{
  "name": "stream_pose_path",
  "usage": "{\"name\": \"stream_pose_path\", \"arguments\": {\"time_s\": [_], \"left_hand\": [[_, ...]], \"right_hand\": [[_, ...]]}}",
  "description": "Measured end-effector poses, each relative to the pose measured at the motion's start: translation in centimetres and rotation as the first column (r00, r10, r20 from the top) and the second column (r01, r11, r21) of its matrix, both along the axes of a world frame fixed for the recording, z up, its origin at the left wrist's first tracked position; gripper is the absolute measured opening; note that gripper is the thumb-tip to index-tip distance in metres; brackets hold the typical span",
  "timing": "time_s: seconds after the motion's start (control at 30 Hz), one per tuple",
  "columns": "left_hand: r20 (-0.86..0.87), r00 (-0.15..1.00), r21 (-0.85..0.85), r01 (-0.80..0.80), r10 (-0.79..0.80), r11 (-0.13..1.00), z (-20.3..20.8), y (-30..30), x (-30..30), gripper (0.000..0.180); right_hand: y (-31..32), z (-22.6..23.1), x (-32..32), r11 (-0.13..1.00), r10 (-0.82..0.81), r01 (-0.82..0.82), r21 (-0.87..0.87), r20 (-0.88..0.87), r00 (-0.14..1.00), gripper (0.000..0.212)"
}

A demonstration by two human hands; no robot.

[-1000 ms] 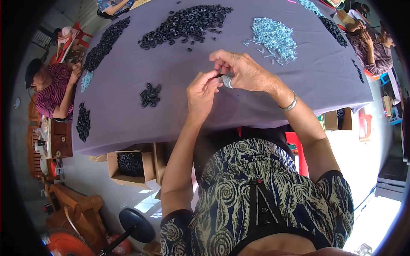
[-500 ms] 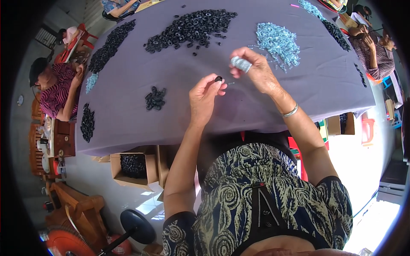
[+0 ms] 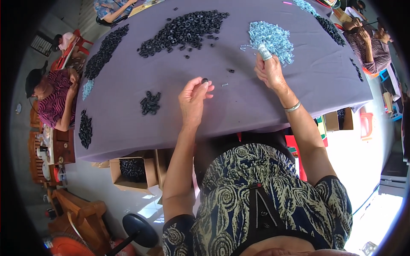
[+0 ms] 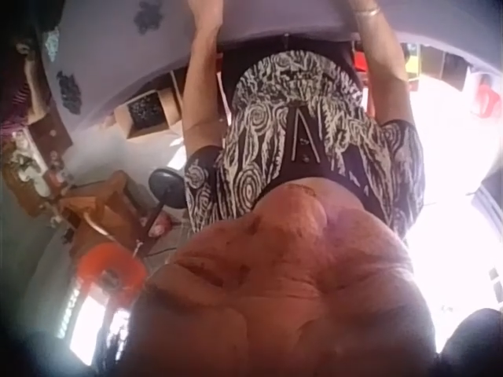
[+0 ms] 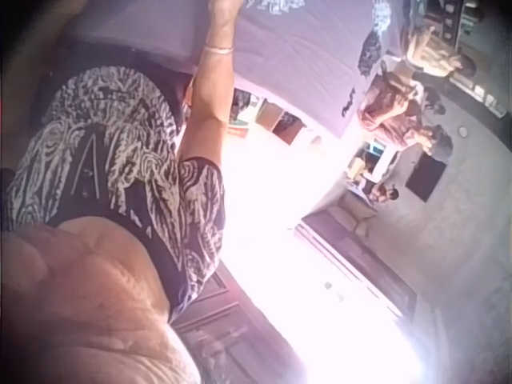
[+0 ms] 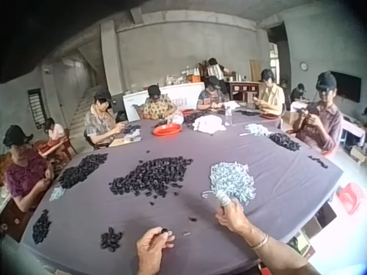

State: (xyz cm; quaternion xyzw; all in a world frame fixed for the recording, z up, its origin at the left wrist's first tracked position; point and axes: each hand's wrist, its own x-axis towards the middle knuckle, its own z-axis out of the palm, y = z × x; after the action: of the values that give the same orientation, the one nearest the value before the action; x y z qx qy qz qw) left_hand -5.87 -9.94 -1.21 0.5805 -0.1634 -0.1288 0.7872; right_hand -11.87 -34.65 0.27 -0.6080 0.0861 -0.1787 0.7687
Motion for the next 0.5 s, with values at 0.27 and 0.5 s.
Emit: {"name": "stream_pose_path", "arguments": {"time_s": [0.27,0.5], "left_hand": [[0.003,1.000,0.022,-0.016,0.016,1.000,-0.5,-0.1,0.0,0.019],[0.036,0.999,0.053,-0.011,0.009,0.999,-0.7,-0.2,0.2,0.018]], "right_hand": [[0.1,0.8,-0.2,0.996,-0.081,0.080,0.050,0.013,0.997,0.033],[2.9,0.8,-0.2,0.586,0.092,-0.006,-0.810,0.059,0.994,0.018]]}}
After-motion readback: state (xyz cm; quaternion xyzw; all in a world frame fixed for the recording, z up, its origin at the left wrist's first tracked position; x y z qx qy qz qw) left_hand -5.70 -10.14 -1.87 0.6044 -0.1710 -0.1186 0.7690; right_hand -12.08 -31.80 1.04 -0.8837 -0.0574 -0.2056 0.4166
